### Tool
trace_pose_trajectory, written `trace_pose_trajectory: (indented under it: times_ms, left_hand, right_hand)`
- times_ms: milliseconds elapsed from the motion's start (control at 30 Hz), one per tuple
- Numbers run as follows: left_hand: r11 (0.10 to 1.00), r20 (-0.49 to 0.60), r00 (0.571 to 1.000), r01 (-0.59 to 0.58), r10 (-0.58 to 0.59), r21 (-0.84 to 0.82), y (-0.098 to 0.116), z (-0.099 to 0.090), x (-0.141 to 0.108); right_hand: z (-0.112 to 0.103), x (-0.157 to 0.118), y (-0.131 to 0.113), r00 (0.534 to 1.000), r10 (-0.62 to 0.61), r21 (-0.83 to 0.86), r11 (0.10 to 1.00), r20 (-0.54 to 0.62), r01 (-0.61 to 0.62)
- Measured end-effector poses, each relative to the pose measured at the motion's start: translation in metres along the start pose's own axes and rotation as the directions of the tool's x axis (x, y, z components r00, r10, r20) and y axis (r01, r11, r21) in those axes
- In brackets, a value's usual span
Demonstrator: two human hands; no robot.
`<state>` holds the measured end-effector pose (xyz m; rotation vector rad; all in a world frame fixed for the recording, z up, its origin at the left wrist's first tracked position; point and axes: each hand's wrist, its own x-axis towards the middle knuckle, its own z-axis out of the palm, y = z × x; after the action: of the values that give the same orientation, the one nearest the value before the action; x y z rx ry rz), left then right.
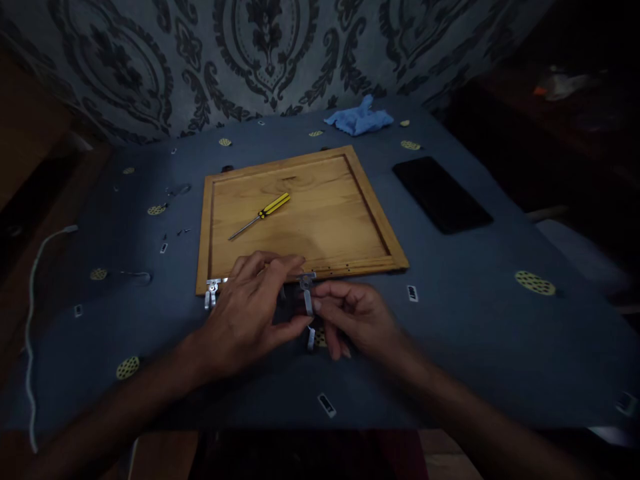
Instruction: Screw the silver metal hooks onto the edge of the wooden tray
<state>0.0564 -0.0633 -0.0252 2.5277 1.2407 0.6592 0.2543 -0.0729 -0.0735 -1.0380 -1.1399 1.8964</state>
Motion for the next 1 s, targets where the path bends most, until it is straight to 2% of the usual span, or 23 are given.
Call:
trace_pose_trajectory:
  times_ms: [100, 167, 200, 267, 333, 467, 567, 733, 900, 1000]
  left_hand:
    - [0.999, 0.001, 0.999, 0.034, -0.034, 0.013, -0.006, 0.0, 0.007]
    - [0.998, 0.023, 0.998, 0.059, -0.06, 0.03, -0.01, 0.002, 0.01]
    - [0.997, 0.037, 0.997, 0.07, -0.072, 0.042, -0.012, 0.003, 0.011]
    - [0.993, 0.064, 0.993, 0.093, -0.097, 0.069, -0.014, 0.006, 0.011]
    - [0.99, 0.096, 0.989, 0.104, -0.113, 0.097, -0.014, 0.009, 0.01]
    - [0.983, 0.125, 0.985, 0.094, -0.115, 0.159, -0.014, 0.012, 0.009]
    - [0.981, 0.116, 0.989, 0.065, -0.087, 0.181, -0.013, 0.012, 0.009]
    - [0.985, 0.112, 0.992, 0.032, -0.052, 0.172, -0.011, 0.012, 0.009]
    - [0.986, 0.114, 0.992, 0.035, -0.054, 0.16, -0.011, 0.013, 0.007]
    - [0.987, 0.108, 0.991, 0.062, -0.078, 0.145, -0.011, 0.013, 0.006]
  right_hand:
    - [-0.005, -0.005, -0.002, 0.984, -0.128, -0.184, 0.977, -0.122, 0.105]
    - [-0.008, -0.01, -0.003, 0.933, -0.302, -0.411, 0.889, -0.194, 0.202]
    - [-0.01, -0.011, -0.003, 0.901, -0.394, -0.529, 0.812, -0.183, 0.248]
    - [-0.014, -0.014, -0.002, 0.836, -0.542, -0.703, 0.627, -0.085, 0.335]
    - [-0.017, -0.013, -0.001, 0.797, -0.603, -0.791, 0.471, 0.033, 0.389]
    - [-0.018, -0.009, 0.002, 0.768, -0.615, -0.873, 0.26, 0.178, 0.412]
    - [-0.019, -0.005, 0.004, 0.753, -0.608, -0.889, 0.163, 0.252, 0.429]
    - [-0.021, 0.0, 0.007, 0.76, -0.567, -0.887, 0.108, 0.317, 0.45]
    - [-0.022, 0.003, 0.008, 0.708, -0.593, -0.876, 0.01, 0.383, 0.481]
    - [-0.022, 0.003, 0.007, 0.705, -0.572, -0.874, -0.041, 0.418, 0.485]
